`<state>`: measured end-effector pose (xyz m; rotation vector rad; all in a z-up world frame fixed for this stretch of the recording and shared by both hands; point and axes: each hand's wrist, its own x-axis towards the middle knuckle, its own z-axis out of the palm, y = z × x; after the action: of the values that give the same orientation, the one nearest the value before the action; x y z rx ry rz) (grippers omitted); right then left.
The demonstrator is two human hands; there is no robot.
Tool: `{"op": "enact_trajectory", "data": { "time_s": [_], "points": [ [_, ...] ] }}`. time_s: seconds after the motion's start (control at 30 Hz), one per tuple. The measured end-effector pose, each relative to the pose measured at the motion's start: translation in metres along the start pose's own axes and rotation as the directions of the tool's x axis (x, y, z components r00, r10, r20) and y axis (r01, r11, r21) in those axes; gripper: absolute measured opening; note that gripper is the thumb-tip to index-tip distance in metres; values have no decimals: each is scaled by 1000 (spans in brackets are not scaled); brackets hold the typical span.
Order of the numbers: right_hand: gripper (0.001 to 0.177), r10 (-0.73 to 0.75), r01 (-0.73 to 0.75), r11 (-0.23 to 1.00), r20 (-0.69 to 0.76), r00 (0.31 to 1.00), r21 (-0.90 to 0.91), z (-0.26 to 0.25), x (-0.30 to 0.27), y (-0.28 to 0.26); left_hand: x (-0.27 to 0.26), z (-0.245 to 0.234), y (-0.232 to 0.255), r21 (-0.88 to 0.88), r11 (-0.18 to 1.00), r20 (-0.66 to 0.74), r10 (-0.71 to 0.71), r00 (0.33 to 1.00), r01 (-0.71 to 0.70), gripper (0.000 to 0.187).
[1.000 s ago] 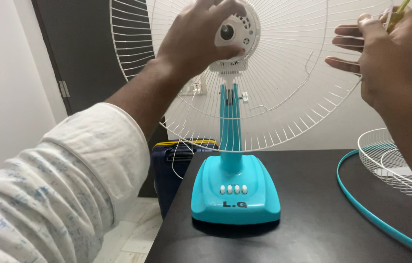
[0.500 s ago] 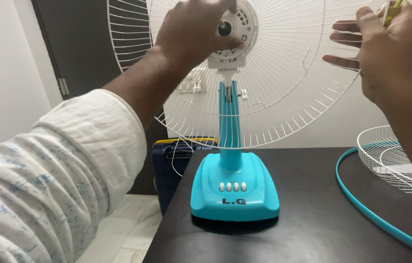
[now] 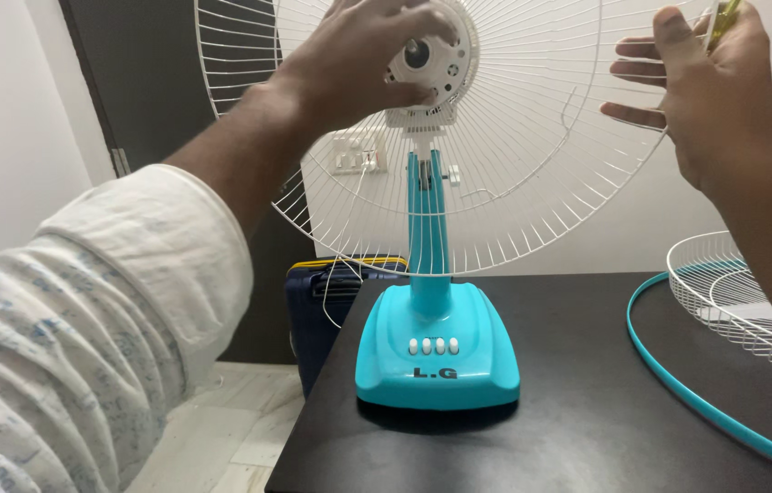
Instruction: The person disassembles a teal LG table fan on a dark table. They remove the front grille, fan blades, and rear grille, then detach the motor head from the stand and unscrew the base.
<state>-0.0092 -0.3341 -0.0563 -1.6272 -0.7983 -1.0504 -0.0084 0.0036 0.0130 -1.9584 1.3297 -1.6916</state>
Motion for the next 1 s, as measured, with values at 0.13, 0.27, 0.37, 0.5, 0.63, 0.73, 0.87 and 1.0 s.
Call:
{"op": "enact_trajectory", "data": {
  "time_s": [0.13,0.27,0.37,0.5,0.63,0.73,0.87,1.0],
  "points": [
    [38,18,-18,999,-1,1000,32,-1,1,1,-3,-6,-5,-41,997,63,74,995,-72,54],
    [41,0,0,999,11,1000,37,-2,1,-2,5,-9,-8,-89,996,153,25,988,-12,52],
    [44,5,-5,999,16,1000,36,-4,-1,-4,10,-10,-6,-67,998,182,18,983,-6,52],
    [47,14,-15,999,29,999,35,-7,-3,-5,13,-13,-2,-77,996,214,-32,976,49,50],
    [49,27,-30,997,43,999,68,-11,-2,-4,18,-17,3,-47,999,199,-1,980,10,50],
    [50,-21,21,1000,43,999,0,-12,-2,0,23,-20,4,-10,1000,190,1,982,1,46],
    [51,14,-18,998,69,998,60,-13,1,4,25,-20,1,-19,991,272,-126,954,136,49],
    [51,20,-24,998,63,998,55,-17,1,9,28,-10,-1,8,986,245,-164,956,167,49]
  ]
}}
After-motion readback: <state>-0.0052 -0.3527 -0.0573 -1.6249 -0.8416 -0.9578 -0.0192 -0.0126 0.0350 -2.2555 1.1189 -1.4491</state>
